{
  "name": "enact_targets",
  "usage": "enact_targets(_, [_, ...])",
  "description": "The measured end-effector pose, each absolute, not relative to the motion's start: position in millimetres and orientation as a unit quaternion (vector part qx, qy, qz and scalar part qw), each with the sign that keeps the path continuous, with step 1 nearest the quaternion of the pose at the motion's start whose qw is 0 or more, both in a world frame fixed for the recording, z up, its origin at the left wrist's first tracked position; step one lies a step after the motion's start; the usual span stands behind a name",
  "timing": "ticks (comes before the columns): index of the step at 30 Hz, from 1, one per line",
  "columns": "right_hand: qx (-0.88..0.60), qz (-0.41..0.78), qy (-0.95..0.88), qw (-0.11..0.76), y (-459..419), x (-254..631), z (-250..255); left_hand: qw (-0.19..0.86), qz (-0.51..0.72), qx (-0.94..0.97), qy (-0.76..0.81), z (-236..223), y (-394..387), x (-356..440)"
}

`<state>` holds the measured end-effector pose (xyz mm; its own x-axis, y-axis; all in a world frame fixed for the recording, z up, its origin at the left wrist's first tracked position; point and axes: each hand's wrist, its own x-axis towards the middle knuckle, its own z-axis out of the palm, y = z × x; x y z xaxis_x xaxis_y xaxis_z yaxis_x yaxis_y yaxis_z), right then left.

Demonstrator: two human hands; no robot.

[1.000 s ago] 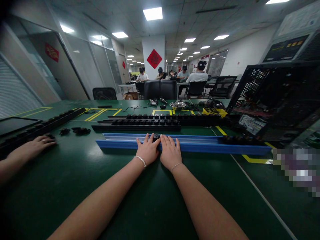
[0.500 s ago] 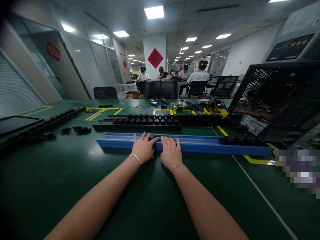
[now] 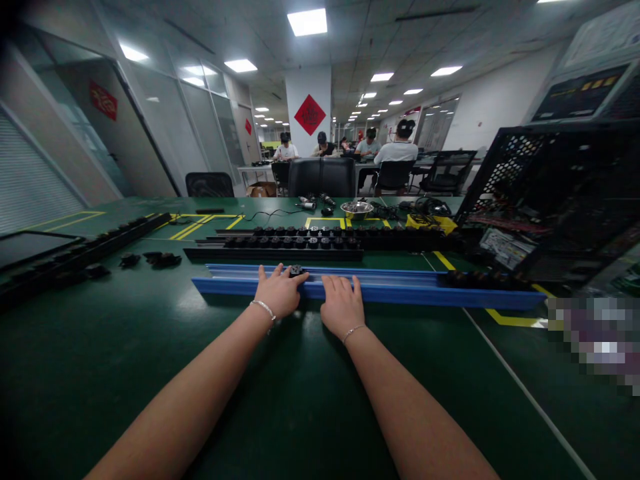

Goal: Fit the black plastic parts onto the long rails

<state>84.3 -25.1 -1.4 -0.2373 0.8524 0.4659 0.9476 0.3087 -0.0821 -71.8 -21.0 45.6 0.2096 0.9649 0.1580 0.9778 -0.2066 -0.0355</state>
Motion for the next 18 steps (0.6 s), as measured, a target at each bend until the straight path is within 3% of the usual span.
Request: enact_targets(18, [-0.578,-0.101,-0.782,0.209,-27,86,2,-0.004,0.005,-0.772,-0.636,50,-19,-91])
